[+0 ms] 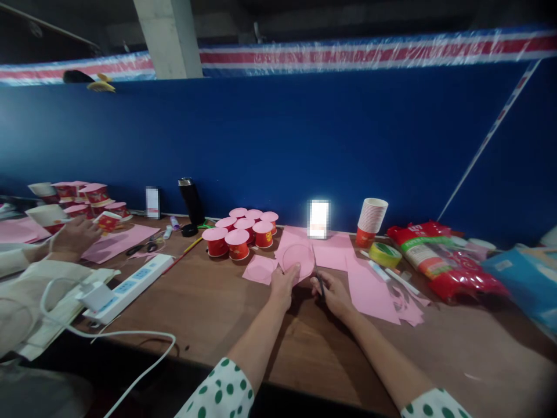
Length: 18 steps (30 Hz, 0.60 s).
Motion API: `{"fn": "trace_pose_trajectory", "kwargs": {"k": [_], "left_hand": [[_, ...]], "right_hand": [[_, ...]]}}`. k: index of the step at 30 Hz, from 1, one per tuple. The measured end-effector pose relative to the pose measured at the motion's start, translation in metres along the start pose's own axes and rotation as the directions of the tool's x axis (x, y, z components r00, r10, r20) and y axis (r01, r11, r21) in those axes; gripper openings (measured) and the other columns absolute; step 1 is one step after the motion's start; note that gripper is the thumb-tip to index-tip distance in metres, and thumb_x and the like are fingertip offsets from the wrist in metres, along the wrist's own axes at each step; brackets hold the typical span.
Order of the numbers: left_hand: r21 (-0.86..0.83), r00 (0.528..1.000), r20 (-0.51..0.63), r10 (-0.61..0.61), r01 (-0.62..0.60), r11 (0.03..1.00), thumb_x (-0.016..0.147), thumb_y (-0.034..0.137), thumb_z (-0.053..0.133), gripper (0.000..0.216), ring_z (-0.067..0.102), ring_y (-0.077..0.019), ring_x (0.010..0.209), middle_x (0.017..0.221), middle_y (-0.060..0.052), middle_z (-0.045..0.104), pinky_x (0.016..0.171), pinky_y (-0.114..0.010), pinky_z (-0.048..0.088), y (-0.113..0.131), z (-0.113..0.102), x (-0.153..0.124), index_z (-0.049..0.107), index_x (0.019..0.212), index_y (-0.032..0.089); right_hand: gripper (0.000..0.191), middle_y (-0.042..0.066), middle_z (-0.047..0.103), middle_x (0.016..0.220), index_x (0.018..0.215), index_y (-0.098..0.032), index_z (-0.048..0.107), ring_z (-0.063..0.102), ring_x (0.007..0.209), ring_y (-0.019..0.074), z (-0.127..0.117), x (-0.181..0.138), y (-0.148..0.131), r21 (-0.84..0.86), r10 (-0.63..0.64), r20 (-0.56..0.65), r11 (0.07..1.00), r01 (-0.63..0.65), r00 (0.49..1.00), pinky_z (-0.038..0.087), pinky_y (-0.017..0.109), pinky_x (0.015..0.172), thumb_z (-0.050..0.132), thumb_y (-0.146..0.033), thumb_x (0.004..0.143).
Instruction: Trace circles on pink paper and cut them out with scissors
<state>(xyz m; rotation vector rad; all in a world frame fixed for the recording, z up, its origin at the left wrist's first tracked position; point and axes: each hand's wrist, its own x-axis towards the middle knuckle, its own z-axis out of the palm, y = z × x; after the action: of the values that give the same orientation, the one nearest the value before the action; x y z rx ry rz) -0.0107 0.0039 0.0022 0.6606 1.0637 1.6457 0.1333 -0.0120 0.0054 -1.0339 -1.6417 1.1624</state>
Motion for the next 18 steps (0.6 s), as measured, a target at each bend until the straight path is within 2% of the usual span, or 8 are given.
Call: {"fn": "trace_pose_trajectory", "kwargs": {"k": [6, 18], "left_hand": [[0.012, 0.999, -0.045, -0.019, 0.019, 1.000, 0.054, 0.038, 0.081, 0.046, 0.064, -0.0180, 0.062, 0.073, -0.011, 0.070, 0.058, -0.030, 0.051, 0.0017, -0.0001, 0.0001, 0.066, 0.084, 0.006], [-0.023, 0.999, -0.025, -0.033, 0.032, 0.999, 0.054, 0.039, 0.081, 0.047, 0.066, -0.0187, 0.065, 0.075, -0.011, 0.071, 0.061, -0.029, 0.052, -0.0020, -0.0023, 0.0042, 0.066, 0.086, 0.007]], "right_hand": [[0.033, -0.002, 0.055, 0.058, 0.096, -0.017, 0.061, 0.050, 0.050, 0.0111, -0.0003, 0.0004, 0.0011, -0.022, -0.003, 0.000, 1.000, 0.003, 1.000, 0.043, 0.021, 0.047, 0.053, -0.045, 0.083], [0.034, -0.002, 0.055, 0.058, 0.097, -0.017, 0.061, 0.049, 0.049, 0.0113, -0.0004, 0.0015, 0.0048, -0.037, -0.004, -0.002, 0.999, 0.004, 1.000, 0.043, 0.021, 0.045, 0.053, -0.047, 0.083]]}}
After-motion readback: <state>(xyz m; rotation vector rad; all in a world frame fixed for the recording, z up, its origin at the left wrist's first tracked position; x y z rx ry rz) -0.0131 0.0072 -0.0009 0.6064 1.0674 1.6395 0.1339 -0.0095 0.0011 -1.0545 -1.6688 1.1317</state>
